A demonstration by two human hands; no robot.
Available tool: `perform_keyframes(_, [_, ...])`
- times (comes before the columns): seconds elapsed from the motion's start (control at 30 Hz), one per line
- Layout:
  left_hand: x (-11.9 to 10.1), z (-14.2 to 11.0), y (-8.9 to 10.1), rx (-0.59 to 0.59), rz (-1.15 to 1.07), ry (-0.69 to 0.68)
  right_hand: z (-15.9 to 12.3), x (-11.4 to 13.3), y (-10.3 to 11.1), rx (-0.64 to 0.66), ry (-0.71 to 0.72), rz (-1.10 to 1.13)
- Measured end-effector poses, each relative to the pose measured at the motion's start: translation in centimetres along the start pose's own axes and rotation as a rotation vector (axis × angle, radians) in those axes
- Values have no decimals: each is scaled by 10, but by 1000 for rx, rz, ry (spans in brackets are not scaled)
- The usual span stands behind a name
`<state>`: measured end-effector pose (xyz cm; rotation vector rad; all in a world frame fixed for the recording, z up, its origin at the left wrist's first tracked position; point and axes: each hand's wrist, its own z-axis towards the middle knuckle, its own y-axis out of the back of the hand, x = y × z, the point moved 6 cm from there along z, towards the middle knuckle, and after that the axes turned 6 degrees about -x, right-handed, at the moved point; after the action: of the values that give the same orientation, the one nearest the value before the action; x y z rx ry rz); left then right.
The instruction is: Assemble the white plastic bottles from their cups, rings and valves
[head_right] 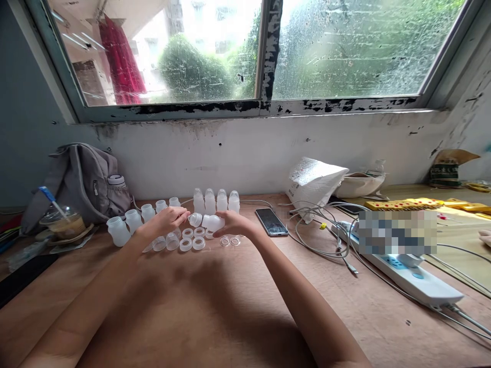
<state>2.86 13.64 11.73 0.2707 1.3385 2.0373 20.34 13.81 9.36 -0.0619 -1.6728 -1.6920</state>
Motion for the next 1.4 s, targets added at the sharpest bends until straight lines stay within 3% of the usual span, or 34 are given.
perform_keyframes(0.1, [-3,-2,-7,43,39,3,2,-3,5,-97,-5,-19])
perform_keyframes(0.23, [-19,-6,-30,163,60,-60,4,-8,10,-211,-15,35])
perform_keyframes(0.37, [-38,-12,-56,285,108,-166,6,-12,11,-256,2,116])
perform_keyframes(0.5, [-47,-16,-69,311,107,-233,8,-14,12,-271,28,124])
perform_keyframes(0.63, [-47,-13,-58,176,57,-215,9,-17,9,-233,18,210])
perform_keyframes(0.8, [-39,-4,-18,-293,-77,-20,9,-11,4,-246,32,240])
perform_keyframes(0.87, [-38,-3,-9,-377,-140,25,8,-4,0,-237,48,245])
perform_keyframes(1.03, [-36,-1,-9,-329,-168,63,6,14,-10,-220,110,225])
perform_keyframes(1.17, [-25,4,-3,-307,-138,53,10,13,-14,-245,109,145])
perform_keyframes(1.3, [14,17,6,-366,-112,113,14,0,-12,-313,29,111])
perform_keyframes(1.4, [52,31,6,-364,14,187,16,-3,-13,-287,6,65])
